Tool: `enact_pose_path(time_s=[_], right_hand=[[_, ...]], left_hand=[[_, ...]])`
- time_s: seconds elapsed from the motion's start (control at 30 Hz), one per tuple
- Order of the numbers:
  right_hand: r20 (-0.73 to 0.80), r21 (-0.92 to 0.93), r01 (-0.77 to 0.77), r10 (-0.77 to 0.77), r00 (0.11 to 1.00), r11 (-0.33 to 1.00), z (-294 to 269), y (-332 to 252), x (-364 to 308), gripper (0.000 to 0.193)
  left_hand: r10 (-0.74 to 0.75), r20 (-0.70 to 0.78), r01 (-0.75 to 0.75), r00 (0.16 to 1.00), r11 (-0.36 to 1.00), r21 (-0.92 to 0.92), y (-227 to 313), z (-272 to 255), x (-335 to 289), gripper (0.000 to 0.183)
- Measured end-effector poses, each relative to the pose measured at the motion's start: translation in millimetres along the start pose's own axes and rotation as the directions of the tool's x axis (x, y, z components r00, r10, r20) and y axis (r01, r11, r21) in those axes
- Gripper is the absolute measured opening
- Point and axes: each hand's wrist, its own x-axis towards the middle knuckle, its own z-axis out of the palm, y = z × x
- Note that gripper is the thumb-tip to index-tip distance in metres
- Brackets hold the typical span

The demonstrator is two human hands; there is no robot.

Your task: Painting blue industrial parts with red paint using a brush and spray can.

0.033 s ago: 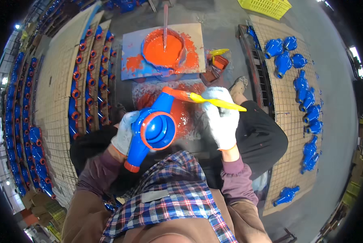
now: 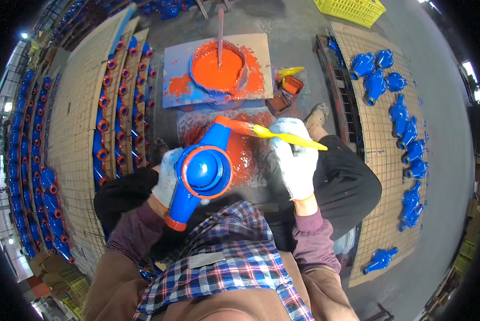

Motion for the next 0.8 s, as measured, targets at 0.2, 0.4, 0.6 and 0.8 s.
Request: enact_pose_path(time_s=[0.2,0.4,0.6,0.8], right_hand=[[0.011,0.167,-0.03,0.029,1.0,0.985,6,10,-8,0.014],[-0.035,0.326,-0.066,0.082,0.996,0.943,9,17,-18,0.021],[-0.073,0.226,-0.101,0.12,0.99,0.969,-16,1,-24,0.021],[-0.137,0.224,-0.048,0.08,0.987,0.974,-31,-31,-33,0.017]], left_hand=[[0.038,0.246,0.162,0.968,0.658,-0.735,-47,20,0,0.055],[0.213,0.429,0.291,0.878,0.476,-0.83,-54,45,-1,0.053],[0.157,0.25,-0.118,0.955,0.979,-0.164,-16,28,-3,0.084],[0.387,0.299,-0.477,0.872,0.544,0.69,19,16,-20,0.122]])
